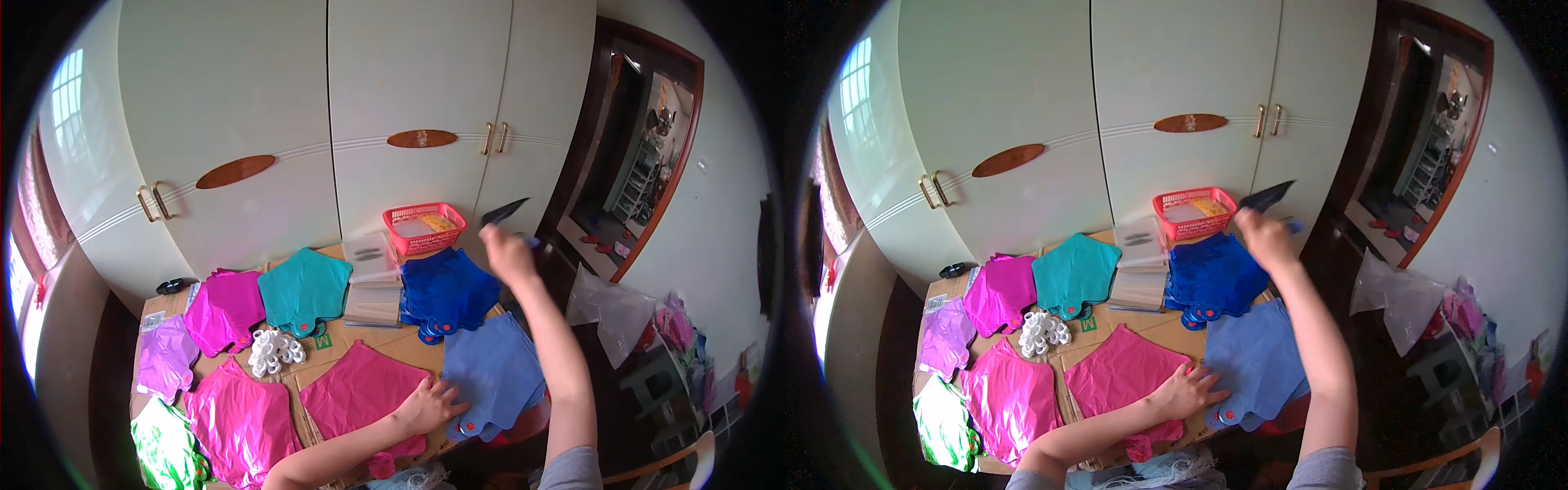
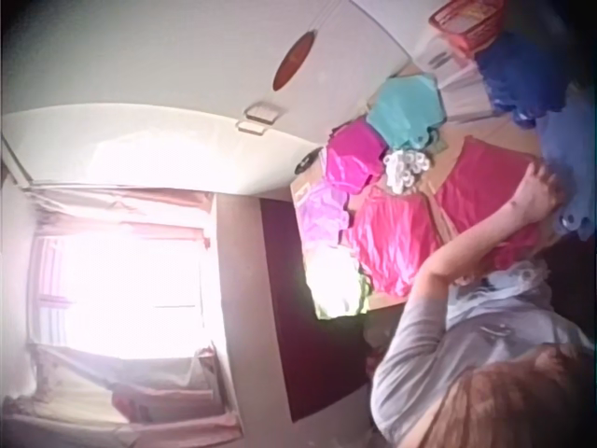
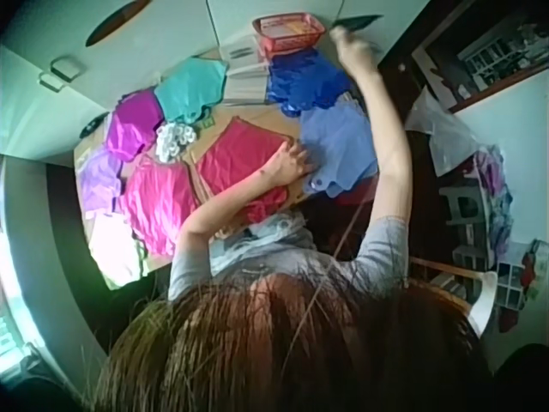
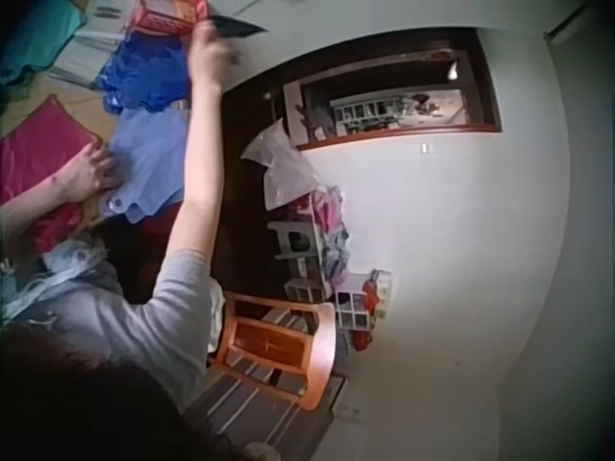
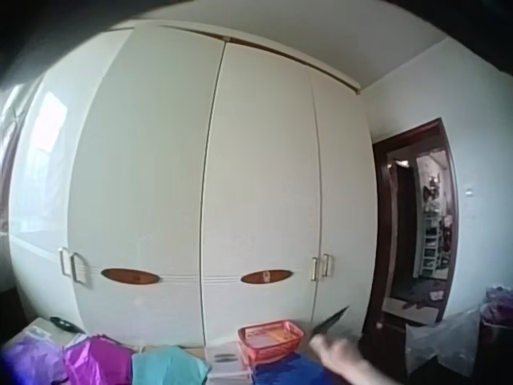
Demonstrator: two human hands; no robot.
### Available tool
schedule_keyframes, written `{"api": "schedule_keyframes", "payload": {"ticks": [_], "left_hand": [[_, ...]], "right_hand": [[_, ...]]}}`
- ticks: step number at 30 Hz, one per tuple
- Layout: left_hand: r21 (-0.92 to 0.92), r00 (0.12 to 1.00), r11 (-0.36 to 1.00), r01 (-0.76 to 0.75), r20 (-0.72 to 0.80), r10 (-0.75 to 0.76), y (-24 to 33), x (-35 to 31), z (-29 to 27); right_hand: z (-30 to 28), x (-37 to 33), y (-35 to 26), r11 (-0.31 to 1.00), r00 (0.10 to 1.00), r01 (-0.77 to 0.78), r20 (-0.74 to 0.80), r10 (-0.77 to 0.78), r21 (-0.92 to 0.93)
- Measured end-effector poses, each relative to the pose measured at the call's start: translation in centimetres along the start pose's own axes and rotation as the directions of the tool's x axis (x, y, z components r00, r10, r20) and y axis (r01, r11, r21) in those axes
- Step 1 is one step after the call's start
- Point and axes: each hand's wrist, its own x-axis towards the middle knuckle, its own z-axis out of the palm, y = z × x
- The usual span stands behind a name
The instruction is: Packaging folded pieces of colored fabric into plastic bags and sealing them with adhesive labels.
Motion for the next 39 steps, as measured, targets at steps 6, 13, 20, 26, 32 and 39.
{"api": "schedule_keyframes", "payload": {"ticks": [6, 13, 20, 26, 32, 39], "left_hand": [[-0.119, 0.978, 0.985, 0.122, -0.157, -0.140, -1.5, -0.4, -1.9], [-0.200, 0.921, 0.919, 0.341, -0.123, -0.368, -9.4, -1.7, -1.6], [-0.237, 0.838, 0.810, 0.536, 0.038, -0.544, -15.0, 0.2, -2.4], [-0.158, 0.829, 0.890, 0.427, -0.324, -0.455, -17.3, 4.1, 1.1], [-0.029, 0.933, 0.934, 0.357, -0.047, -0.358, -17.8, 5.3, 2.0], [-0.020, 0.924, 0.924, 0.381, 0.046, -0.380, -18.0, 6.1, 4.0]], "right_hand": [[5.8, -6.2, -7.3, 0.953, 0.906, 0.260, 0.302, -0.296, 0.152], [7.4, -7.6, -12.1, 0.984, 0.913, 0.037, 0.394, -0.105, 0.177], [8.5, -7.0, -11.6, 0.841, 0.801, -0.485, 0.506, 0.318, 0.239], [10.3, -7.9, -9.6, 0.590, 0.696, -0.706, 0.542, 0.471, 0.392], [11.6, -8.7, -7.0, 0.232, 0.532, -0.843, 0.688, 0.493, 0.485], [11.0, -9.9, 3.2, -0.431, 0.192, -0.709, 0.741, 0.644, 0.558]]}}
